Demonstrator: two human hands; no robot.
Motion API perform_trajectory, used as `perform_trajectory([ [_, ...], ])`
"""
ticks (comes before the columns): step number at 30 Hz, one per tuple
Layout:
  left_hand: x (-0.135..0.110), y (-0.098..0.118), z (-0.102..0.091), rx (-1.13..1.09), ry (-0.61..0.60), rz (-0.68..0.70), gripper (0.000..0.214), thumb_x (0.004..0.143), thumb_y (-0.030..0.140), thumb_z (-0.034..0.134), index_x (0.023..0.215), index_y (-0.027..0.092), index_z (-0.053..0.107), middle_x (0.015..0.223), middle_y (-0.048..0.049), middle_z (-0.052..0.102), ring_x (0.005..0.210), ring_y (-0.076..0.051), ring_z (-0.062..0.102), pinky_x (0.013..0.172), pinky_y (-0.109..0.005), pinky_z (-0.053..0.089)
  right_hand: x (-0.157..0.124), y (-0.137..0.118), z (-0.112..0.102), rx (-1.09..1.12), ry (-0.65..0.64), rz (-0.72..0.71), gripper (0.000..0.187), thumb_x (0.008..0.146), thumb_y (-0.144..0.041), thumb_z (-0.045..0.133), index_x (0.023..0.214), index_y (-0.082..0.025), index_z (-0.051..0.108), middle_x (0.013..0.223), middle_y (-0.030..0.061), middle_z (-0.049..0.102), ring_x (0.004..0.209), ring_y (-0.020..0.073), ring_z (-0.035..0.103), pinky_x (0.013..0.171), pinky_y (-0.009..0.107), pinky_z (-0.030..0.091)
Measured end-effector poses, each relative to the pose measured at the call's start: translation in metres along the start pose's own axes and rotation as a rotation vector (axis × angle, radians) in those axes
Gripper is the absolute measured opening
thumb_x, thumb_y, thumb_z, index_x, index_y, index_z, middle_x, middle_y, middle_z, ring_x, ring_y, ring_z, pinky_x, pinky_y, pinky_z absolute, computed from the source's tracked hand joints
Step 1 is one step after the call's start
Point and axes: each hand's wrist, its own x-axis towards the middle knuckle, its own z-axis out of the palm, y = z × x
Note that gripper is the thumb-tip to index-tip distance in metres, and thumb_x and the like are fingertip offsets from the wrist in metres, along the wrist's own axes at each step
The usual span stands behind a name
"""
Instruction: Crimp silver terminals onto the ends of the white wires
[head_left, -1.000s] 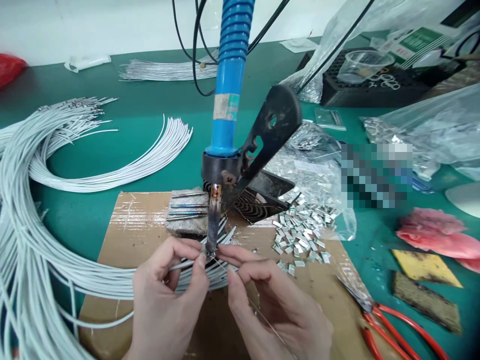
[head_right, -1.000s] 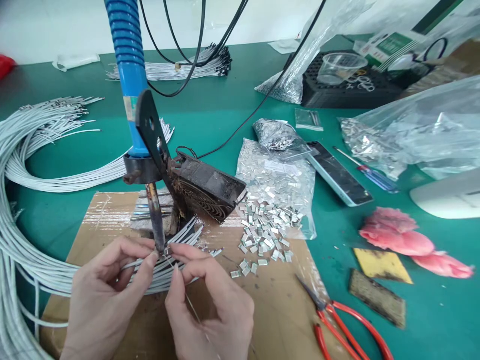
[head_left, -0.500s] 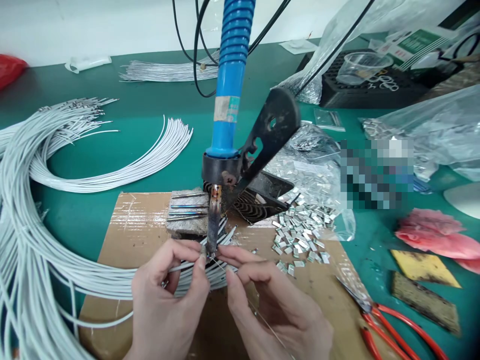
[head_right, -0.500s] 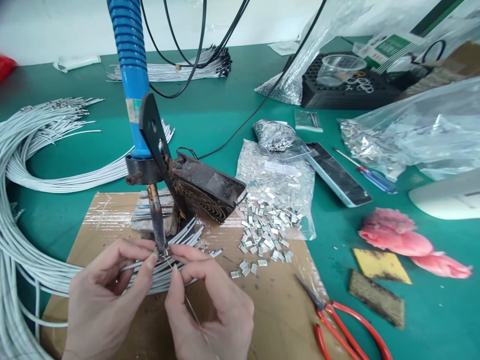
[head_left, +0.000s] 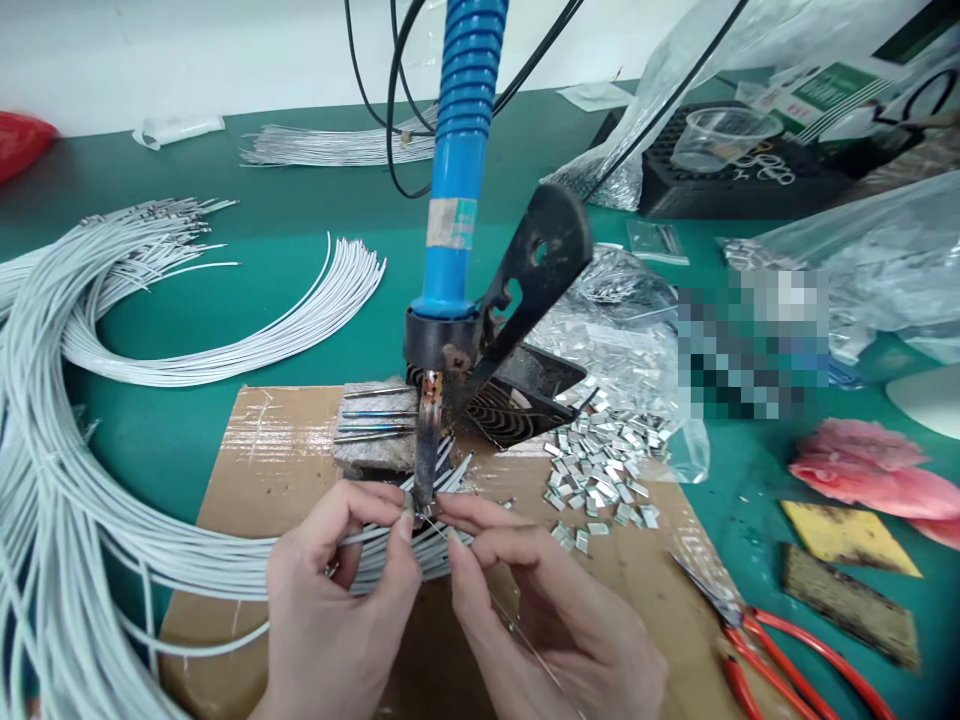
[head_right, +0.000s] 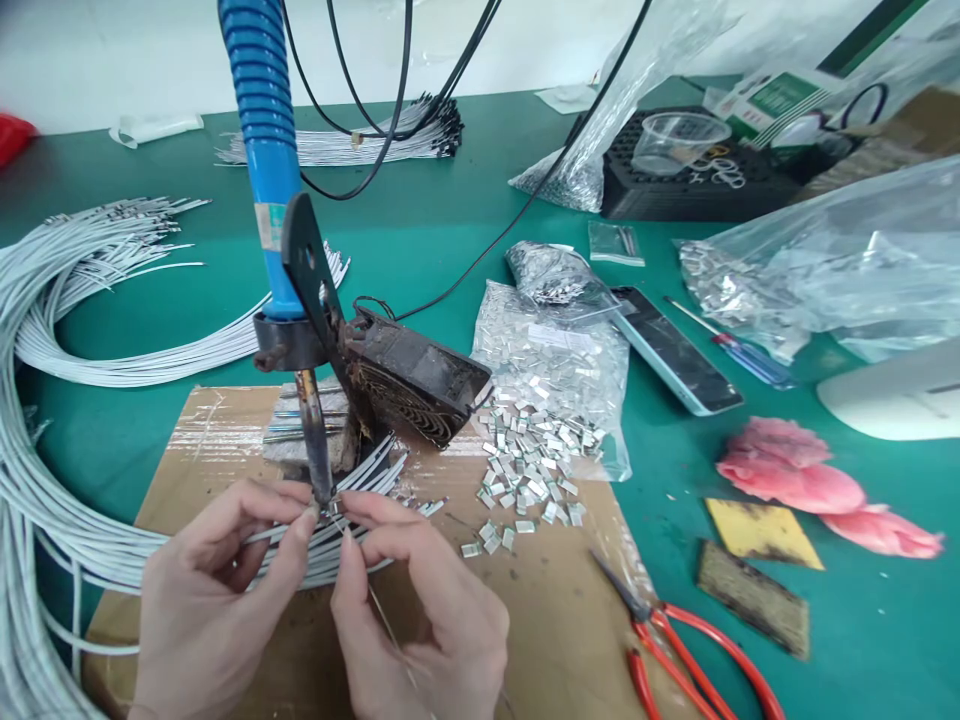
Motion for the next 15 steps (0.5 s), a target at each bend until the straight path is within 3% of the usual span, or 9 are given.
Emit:
perform_trajectory([
  [15, 0.0003, 0.0017, -0.0009, -0.033, -0.019, 0.005, 0.013, 0.074, 0.026, 0.069, 0.062, 0.024, 0.065, 0.077, 0.0005, 0.076, 0.07, -0.016, 0.072, 0.047, -0.02, 0.044, 0.0023, -0.0009, -0.0011, -0.019, -0.001, -0.016, 0.018, 0.085, -0.01, 0.071, 0.075, -0.024, 0.068, 0.096, 0.0024, 0.082, 0.087, 0.0157, 0.08, 0.078, 0.019, 0.061],
])
